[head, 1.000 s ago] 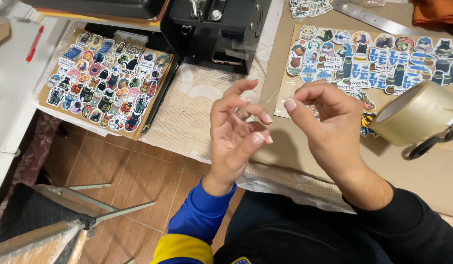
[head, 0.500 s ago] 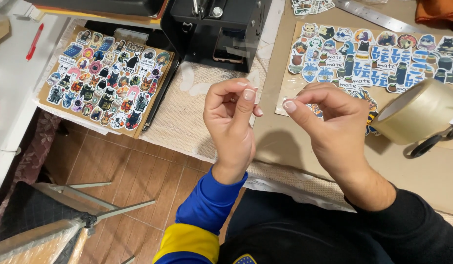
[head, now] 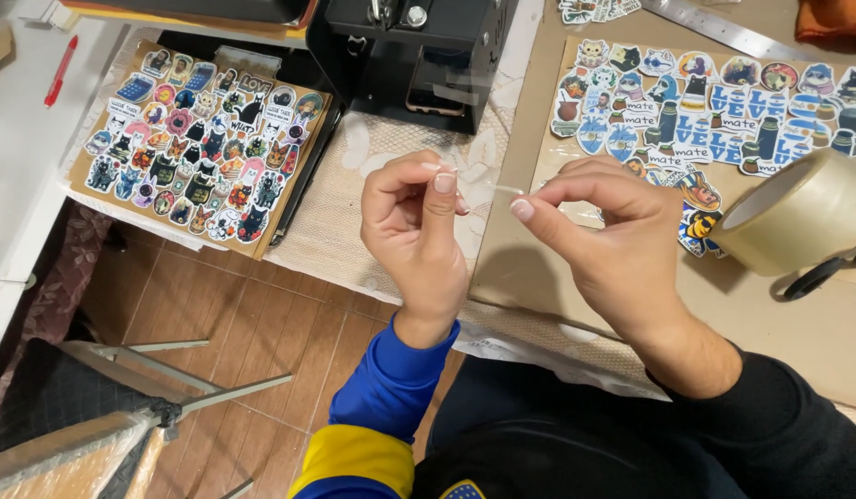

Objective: The person cuts a strip of clear packing tape and applies it over a sheet of stickers. They then use scissors to trim the tape around the edges of the stickers, separating them from the backing sheet.

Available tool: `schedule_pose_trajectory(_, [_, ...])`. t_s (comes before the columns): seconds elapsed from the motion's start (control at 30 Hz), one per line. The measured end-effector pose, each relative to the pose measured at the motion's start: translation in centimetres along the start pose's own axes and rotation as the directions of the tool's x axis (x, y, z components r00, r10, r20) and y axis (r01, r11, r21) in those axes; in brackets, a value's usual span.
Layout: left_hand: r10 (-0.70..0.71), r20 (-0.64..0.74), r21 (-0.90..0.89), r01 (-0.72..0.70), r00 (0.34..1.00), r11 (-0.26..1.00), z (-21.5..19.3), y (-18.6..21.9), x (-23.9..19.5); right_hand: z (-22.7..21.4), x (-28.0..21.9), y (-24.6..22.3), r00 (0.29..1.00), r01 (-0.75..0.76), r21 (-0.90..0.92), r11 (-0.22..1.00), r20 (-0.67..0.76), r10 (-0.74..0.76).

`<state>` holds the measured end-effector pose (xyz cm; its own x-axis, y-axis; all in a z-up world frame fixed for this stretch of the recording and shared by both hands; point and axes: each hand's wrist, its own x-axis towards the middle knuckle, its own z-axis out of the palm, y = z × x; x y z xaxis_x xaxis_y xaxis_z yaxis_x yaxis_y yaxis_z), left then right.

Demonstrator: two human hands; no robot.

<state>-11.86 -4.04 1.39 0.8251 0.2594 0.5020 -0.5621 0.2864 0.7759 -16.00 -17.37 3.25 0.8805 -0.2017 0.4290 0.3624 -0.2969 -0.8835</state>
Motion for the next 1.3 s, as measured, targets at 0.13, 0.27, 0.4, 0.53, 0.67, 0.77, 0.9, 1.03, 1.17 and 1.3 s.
schedule_pose_trajectory(0.13, [0.085,0.019,0.049,-0.086,0.996,0.995,-0.4,0.2,0.6,0.1,-0.2,-0.2,1.0,-0.011,0.006,1.0,0.013,0.011])
schedule_pose_trajectory(0.27, [0.185,-0.135,0.039,-0.181,0.973,0.983,-2.9,-0.4,3.0,-0.8,0.0,0.2,0.997,-0.07,-0.001,0.998,0.026,0.07])
schedule_pose_trajectory(0.4, [0.242,-0.147,0.141,-0.222,0.959,0.965,-4.5,0.2,3.2,-1.7,4.0,0.7,0.975,-0.175,0.028,0.984,0.143,0.169])
schedule_pose_trajectory(0.53, [0.158,-0.205,0.106,-0.139,0.966,0.985,-5.9,-0.7,2.2,0.4,10.9,2.6,0.93,-0.306,0.049,0.951,0.23,0.288])
schedule_pose_trajectory(0.67, [0.097,-0.217,0.075,-0.082,0.971,0.994,-7.1,-0.7,2.0,2.1,15.2,6.1,0.788,-0.563,0.099,0.82,0.361,0.498])
schedule_pose_trajectory(0.77, [0.061,-0.235,0.102,-0.038,0.97,0.994,-8.3,-0.6,2.0,2.6,15.5,7.4,0.766,-0.59,0.057,0.805,0.356,0.536])
schedule_pose_trajectory(0.9, [-0.005,-0.258,0.076,0.026,0.966,0.997,-8.6,-0.8,2.1,3.1,15.6,8.2,0.731,-0.648,0.069,0.758,0.337,0.594])
schedule_pose_trajectory(1.03, [-0.018,-0.247,0.071,0.037,0.969,0.997,-8.9,-1.3,2.1,3.4,15.7,8.8,0.752,-0.637,0.117,0.762,0.315,0.579])
schedule_pose_trajectory(1.17, [-0.024,-0.235,0.051,0.037,0.972,0.998,-8.9,-0.9,2.1,3.8,15.9,9.0,0.761,-0.627,0.101,0.772,0.291,0.58])
schedule_pose_trajectory(1.3, [-0.022,-0.243,0.064,0.039,0.97,0.997,-9.0,-0.8,2.2,4.2,15.9,9.1,0.762,-0.624,0.001,0.781,0.223,0.608])
